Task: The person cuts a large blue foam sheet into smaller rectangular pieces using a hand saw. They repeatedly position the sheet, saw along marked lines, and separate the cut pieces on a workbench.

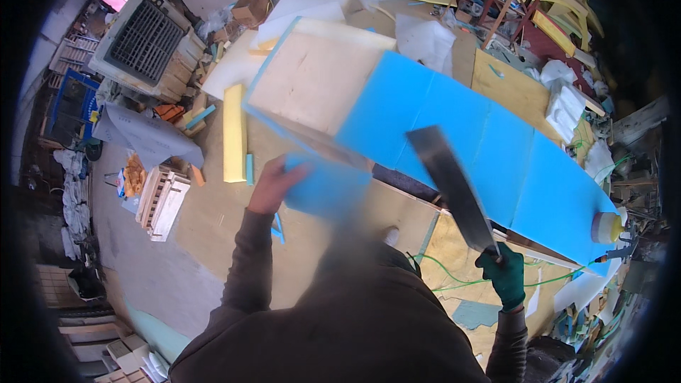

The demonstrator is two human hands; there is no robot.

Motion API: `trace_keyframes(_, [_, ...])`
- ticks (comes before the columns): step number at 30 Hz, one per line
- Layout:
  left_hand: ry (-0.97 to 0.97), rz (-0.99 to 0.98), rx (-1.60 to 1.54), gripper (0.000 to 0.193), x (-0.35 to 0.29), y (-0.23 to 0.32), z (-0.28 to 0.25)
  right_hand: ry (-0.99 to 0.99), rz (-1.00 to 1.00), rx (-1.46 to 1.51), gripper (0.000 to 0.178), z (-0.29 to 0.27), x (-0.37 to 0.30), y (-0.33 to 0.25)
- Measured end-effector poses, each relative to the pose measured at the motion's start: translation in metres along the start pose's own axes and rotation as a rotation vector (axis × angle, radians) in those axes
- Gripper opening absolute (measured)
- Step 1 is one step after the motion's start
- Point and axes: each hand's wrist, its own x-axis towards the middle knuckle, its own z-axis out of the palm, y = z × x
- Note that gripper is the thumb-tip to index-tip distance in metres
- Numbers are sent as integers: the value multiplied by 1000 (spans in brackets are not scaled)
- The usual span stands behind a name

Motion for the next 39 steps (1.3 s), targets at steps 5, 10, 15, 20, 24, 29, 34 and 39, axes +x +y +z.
trace_keyframes(5, [-228,243,223,21,7,62,60,353,74,582,14,-1,1,16])
trace_keyframes(10, [-135,299,422,18,-5,92,49,392,72,827,20,3,1,27])
trace_keyframes(15, [52,151,585,17,-26,104,-48,450,73,995,21,28,3,20])
trace_keyframes(20, [357,149,793,18,-20,113,-167,496,112,960,21,42,9,-4])
trace_keyframes(24, [434,263,809,21,21,143,-256,487,100,961,23,64,19,-33])
trace_keyframes(29, [237,571,557,40,125,189,-302,444,54,1002,25,123,53,-97])
trace_keyframes(34, [-180,654,552,8,264,225,-291,513,153,895,22,189,109,-193])
trace_keyframes(39, [-665,384,622,17,364,225,-201,556,336,876,23,217,140,-268])
